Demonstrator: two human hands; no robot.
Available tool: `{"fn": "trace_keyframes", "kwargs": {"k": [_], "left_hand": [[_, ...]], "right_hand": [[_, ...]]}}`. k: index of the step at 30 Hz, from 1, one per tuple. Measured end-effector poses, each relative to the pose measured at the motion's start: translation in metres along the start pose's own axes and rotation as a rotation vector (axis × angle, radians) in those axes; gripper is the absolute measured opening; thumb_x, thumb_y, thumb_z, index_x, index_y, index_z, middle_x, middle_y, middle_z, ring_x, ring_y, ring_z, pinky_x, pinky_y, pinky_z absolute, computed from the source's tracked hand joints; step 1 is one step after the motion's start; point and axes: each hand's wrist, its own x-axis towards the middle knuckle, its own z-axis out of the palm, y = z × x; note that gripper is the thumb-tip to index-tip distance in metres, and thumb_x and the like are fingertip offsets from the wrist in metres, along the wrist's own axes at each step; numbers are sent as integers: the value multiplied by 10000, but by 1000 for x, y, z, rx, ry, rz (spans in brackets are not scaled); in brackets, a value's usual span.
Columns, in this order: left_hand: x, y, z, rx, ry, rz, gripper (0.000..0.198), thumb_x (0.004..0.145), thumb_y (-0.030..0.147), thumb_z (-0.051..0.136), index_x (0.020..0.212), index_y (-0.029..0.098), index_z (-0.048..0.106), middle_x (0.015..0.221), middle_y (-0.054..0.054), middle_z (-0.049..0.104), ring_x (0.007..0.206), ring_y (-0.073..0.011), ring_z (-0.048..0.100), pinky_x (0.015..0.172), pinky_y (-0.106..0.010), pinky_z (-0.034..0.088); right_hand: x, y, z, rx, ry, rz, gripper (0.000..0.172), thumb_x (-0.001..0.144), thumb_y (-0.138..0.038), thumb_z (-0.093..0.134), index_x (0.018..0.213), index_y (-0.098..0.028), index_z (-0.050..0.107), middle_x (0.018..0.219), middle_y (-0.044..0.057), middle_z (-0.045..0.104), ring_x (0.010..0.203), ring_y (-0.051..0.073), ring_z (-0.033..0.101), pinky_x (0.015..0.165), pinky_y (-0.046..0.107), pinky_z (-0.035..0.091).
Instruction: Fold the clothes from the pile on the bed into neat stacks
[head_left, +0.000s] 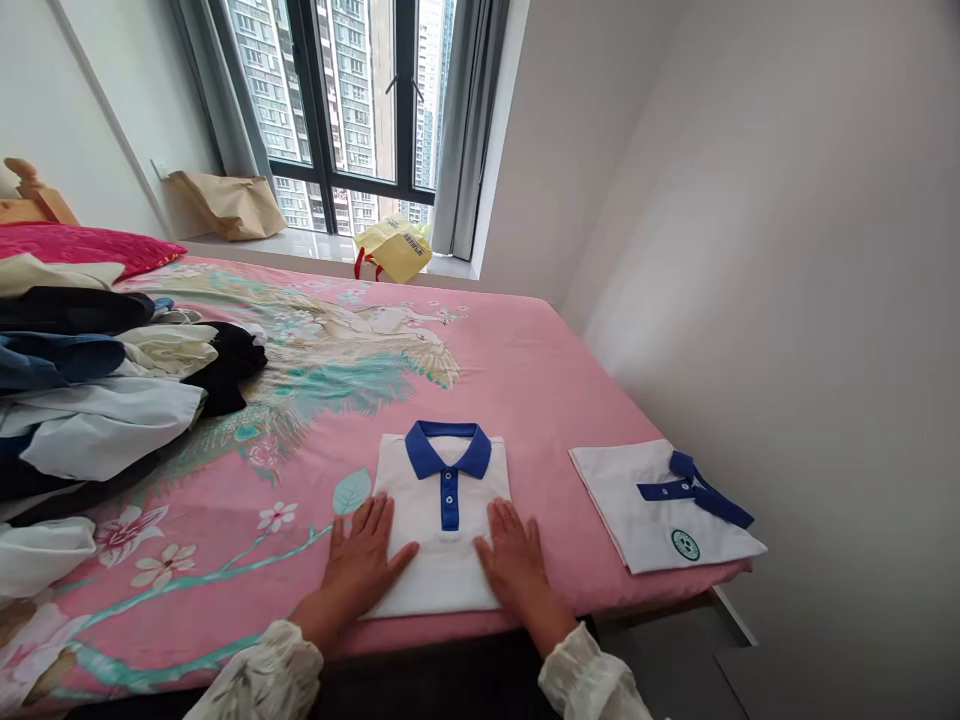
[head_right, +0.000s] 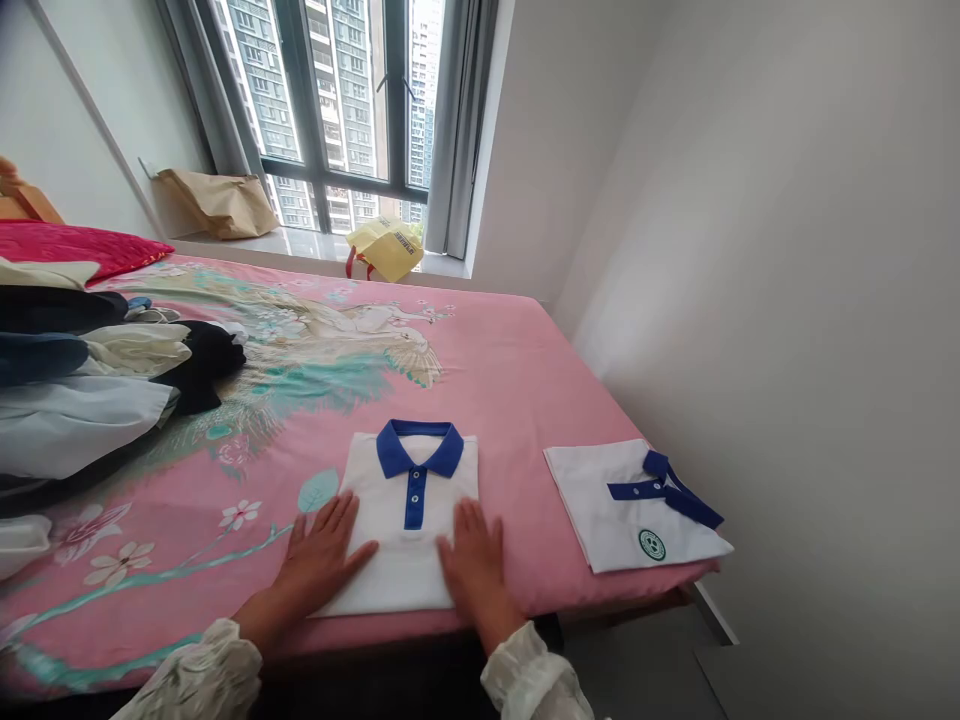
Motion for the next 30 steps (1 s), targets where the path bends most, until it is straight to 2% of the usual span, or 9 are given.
{"fn": "trace_keyframes", "kwargs": {"k": [2,6,8,10,12,15,19,23,30], "left_hand": [[8,-12,-4,-31,22,-9,601,901,483,286,1394,155,389,1481,-121,334,1390,-289,227,1090,-578,134],[43,-17,-20,-87,49,143,533,927,331,210,1423,182,335,1501,-76,308,1410,-204,181,1124,-474,136],[58,-19,-23,-96,9,63,553,908,353,266,1420,154,333,1501,-111,297,1409,-232,181,1123,-503,92],[70,-26,-24,-224,19,-105,567,874,390,358,1374,126,398,1469,-155,350,1390,-273,234,1110,-524,107],[81,-35,-25,-423,75,-230,536,857,405,400,1318,137,460,1402,-161,453,1339,-287,338,1087,-502,197],[107,-48,-31,-627,120,-308,486,869,361,385,1296,149,474,1292,-141,564,1204,-240,503,1002,-376,363],[148,-54,-36,-792,83,-412,467,815,315,477,1229,106,524,1060,-138,673,871,-185,656,732,-260,490],[167,-56,-35,-969,-2,-490,438,745,369,561,1096,110,589,699,-42,653,484,-123,563,419,-213,374],[170,-63,-36,-1191,-126,-543,399,561,335,712,909,156,636,470,77,467,347,-55,356,349,-171,210]], "right_hand": [[9,5,-7,-28,39,68,508,938,-349,258,1375,-144,415,1460,102,356,1373,253,259,1109,533,106],[39,-1,-9,-30,74,-46,509,934,-298,240,1412,-165,354,1488,78,308,1397,214,198,1125,485,70],[54,-2,-3,-15,65,-13,530,926,-327,270,1415,-135,343,1488,111,300,1391,248,211,1115,512,75],[67,5,2,27,91,82,541,913,-348,299,1386,-100,386,1454,160,351,1357,284,283,1095,515,146],[79,17,0,149,152,147,513,903,-352,310,1334,-115,456,1370,171,461,1284,277,396,1061,449,256],[101,34,-11,420,197,253,463,880,-361,334,1242,-149,530,1233,146,579,1138,246,529,945,338,389],[133,46,-21,550,151,354,405,838,-398,389,1003,-138,652,961,112,690,860,217,627,714,272,460],[153,52,-19,612,132,384,369,788,-446,477,800,-141,682,746,77,689,695,186,607,570,236,416],[170,59,-10,726,115,413,317,726,-443,557,668,-144,644,542,24,597,566,146,530,484,225,350]]}}
